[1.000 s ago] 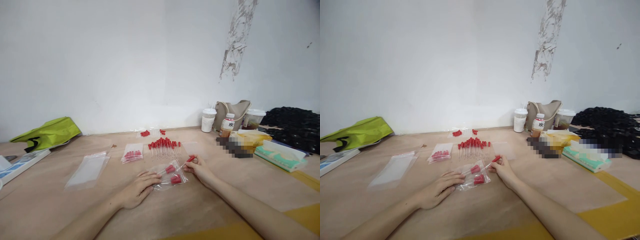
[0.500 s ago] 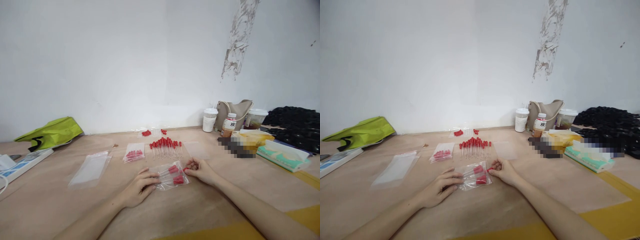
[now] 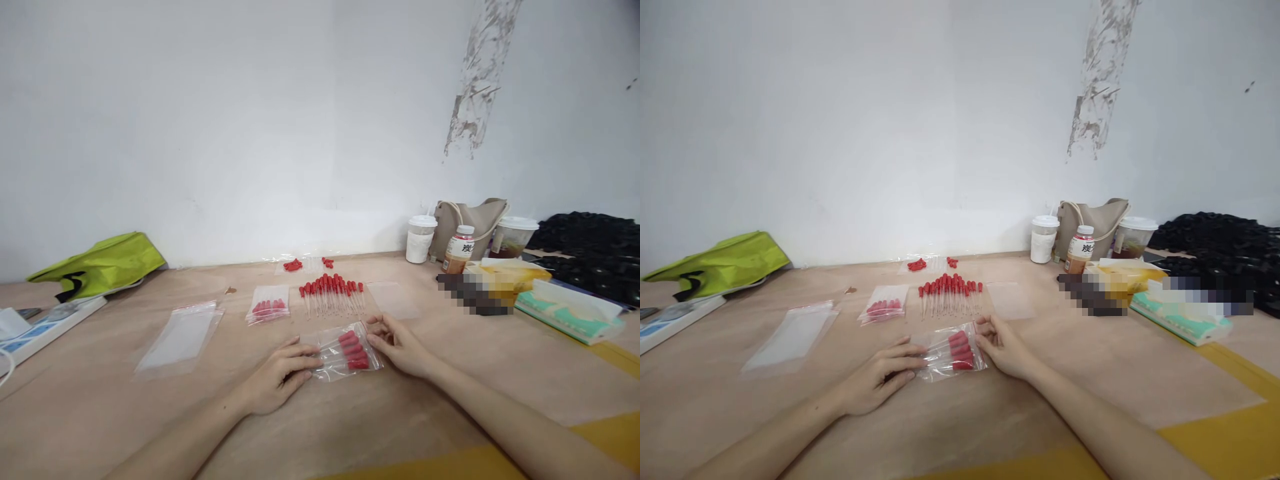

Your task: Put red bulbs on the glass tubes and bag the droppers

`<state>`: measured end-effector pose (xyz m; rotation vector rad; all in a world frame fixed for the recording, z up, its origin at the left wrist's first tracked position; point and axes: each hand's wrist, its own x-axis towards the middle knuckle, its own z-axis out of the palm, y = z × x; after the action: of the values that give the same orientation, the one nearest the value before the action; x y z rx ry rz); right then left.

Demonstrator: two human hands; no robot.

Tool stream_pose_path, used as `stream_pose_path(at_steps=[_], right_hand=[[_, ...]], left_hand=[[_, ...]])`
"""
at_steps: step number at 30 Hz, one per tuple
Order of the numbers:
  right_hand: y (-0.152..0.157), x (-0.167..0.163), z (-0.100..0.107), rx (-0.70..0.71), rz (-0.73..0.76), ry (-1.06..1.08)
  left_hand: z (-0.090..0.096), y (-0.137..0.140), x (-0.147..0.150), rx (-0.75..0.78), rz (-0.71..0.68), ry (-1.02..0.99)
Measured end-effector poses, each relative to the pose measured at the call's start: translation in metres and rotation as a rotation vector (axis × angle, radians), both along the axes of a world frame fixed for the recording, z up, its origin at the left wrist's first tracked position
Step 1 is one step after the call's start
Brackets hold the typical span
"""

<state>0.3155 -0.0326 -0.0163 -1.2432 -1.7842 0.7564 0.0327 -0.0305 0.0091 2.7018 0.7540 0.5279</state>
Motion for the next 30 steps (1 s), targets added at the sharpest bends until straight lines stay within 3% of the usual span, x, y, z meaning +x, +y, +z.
stream_pose_path(at_steps=[4, 7, 10, 15, 18, 20, 22, 25, 30], right_hand=[[0.010, 0.004, -0.001, 0.051, -0.264, -0.228], [0.013, 0.002, 0.001, 0.037, -0.306, -0.334], [0.012, -0.004, 0.001, 0.013, -0.263, -0.300], [0.008, -0.009, 0.001, -0.030, -0.040, 0.110], [0.005, -0.004, 0.008, -0.225, 0.102, 0.500], [0.006, 0.007, 0.015, -0.329, 0.103, 0.699], [0.013, 0.023, 0.025, -0.313, -0.005, 0.824], [0.034, 0.049, 0.039, -0.152, -0.271, 0.912], [0.074, 0.065, 0.041, -0.108, -0.481, 0.746]], left_hand=[[0.001, 0.000, 0.001, -0.015, -0.010, 0.027], [0.002, 0.000, 0.001, -0.030, -0.027, 0.039], [0.003, 0.000, 0.002, -0.031, -0.043, 0.046], [0.002, -0.004, 0.001, -0.021, 0.018, -0.015], [0.001, -0.006, -0.002, -0.006, 0.071, -0.057], [0.001, -0.006, -0.003, -0.007, 0.089, -0.044], [-0.001, -0.006, -0.003, -0.021, 0.096, -0.015], [-0.003, -0.004, -0.004, -0.037, 0.098, 0.002], [-0.003, -0.004, -0.004, -0.050, 0.090, -0.011]])
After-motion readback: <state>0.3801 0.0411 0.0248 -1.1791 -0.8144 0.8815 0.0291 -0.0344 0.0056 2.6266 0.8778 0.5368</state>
